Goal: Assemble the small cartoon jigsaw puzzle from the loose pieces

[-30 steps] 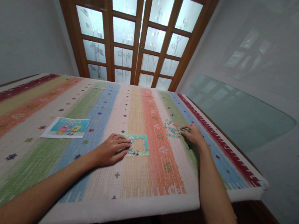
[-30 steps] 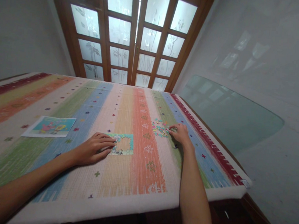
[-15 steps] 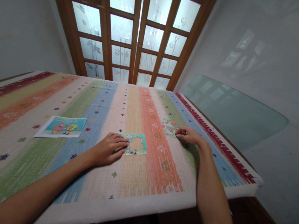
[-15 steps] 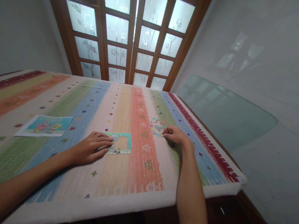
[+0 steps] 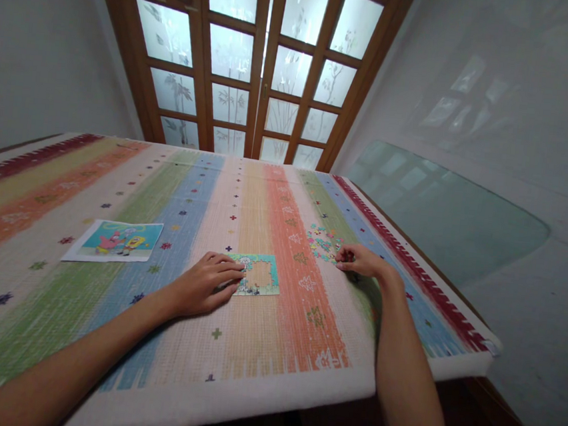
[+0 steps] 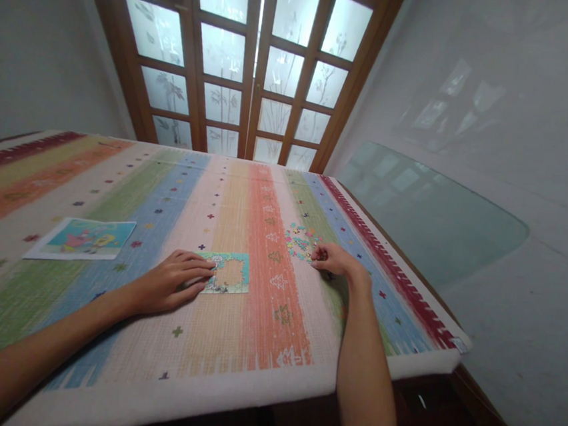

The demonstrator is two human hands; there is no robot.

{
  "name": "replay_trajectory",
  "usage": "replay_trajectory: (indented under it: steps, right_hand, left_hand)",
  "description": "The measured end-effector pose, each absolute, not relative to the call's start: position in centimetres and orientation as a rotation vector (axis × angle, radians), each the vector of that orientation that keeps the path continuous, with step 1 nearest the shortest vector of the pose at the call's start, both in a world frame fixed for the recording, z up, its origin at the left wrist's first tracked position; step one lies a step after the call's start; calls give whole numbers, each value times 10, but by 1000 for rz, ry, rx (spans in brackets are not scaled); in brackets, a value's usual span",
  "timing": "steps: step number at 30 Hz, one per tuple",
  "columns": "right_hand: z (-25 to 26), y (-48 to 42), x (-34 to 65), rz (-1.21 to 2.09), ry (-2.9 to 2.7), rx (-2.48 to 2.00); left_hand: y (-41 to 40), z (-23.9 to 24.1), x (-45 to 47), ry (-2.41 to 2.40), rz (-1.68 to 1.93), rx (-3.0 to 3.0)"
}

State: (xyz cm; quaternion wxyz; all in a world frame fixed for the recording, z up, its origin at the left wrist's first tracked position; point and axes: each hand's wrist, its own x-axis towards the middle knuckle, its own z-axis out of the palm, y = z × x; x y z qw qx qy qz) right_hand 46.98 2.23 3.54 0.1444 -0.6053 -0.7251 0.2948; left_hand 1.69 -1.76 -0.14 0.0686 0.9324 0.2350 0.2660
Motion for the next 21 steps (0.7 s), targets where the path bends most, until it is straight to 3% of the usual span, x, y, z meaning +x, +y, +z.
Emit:
replay_trajectory:
  steps: [11,21]
  right_hand:
    - [47,18,410,1086,-2141,-1387]
    - [14,-2,307,838,-2156,-1026]
  left_hand:
    - [-19,-1,17,706,792,2823]
    - [-19,-2,17,727,766,2804]
